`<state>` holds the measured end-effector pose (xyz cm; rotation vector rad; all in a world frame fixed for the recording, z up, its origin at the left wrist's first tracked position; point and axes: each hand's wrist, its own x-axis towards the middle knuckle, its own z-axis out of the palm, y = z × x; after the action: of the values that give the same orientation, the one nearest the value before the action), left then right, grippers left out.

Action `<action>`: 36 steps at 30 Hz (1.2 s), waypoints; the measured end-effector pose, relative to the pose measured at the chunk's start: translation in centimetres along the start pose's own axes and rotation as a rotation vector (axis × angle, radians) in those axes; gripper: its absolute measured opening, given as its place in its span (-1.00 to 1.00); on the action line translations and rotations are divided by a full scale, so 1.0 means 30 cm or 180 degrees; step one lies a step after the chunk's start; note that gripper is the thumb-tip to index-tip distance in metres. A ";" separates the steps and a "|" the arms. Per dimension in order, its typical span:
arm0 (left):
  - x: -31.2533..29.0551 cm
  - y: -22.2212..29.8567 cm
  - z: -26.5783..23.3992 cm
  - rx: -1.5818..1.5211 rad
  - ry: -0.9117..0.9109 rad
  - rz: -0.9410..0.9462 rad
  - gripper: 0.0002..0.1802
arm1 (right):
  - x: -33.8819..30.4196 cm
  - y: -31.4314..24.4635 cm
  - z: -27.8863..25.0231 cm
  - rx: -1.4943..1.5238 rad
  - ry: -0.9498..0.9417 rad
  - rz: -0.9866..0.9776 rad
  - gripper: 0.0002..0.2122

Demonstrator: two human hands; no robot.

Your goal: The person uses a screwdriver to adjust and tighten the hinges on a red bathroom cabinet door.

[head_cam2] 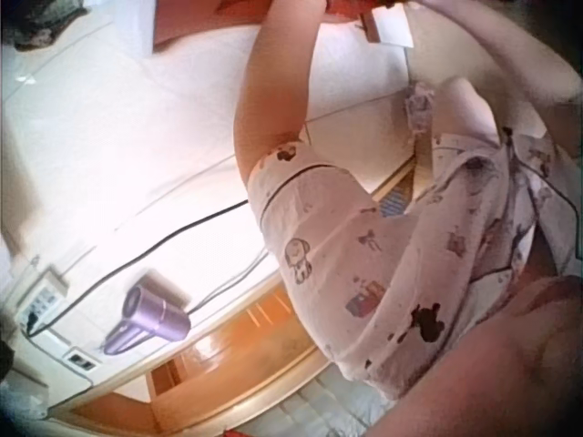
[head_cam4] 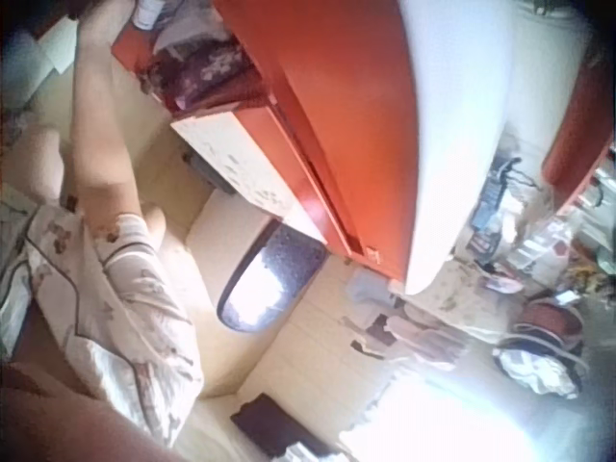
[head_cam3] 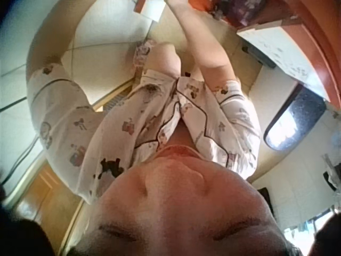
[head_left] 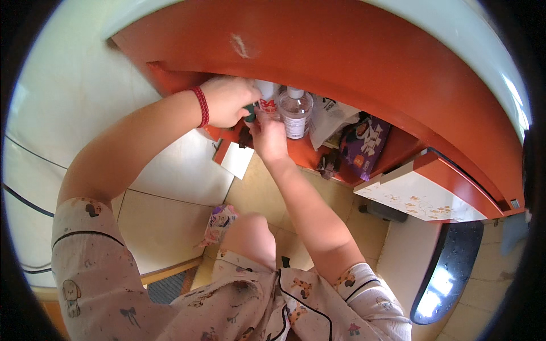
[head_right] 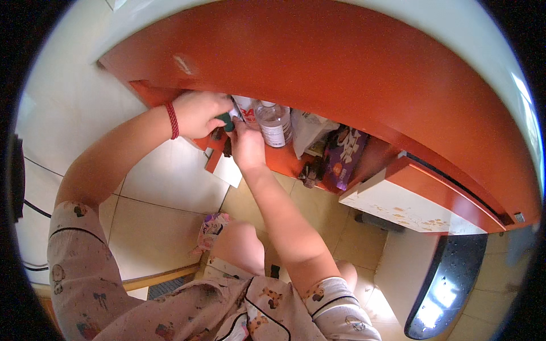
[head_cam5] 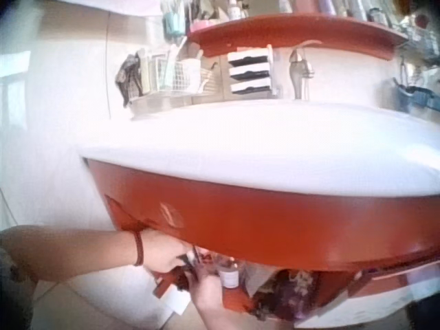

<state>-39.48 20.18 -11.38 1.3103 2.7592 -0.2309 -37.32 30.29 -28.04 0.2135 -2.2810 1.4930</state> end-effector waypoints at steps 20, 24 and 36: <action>-0.002 0.022 -0.058 -0.0199 -0.0180 -0.0606 -0.57 | -0.341 0.022 -0.172 0.0302 0.0359 0.0896 -0.88; -0.013 -0.014 -0.001 -0.0234 -0.0035 -0.0351 -0.65 | -0.327 0.017 -0.181 0.0081 0.0288 0.0714 -0.88; 0.031 0.020 0.049 0.0141 0.0670 -0.1059 -0.68 | -0.206 -0.045 -0.197 0.0328 0.0221 0.0447 -0.88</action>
<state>-39.60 21.01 -13.00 0.9226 3.1600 -0.1832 -29.79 34.51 -27.39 0.0304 -2.2062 1.6631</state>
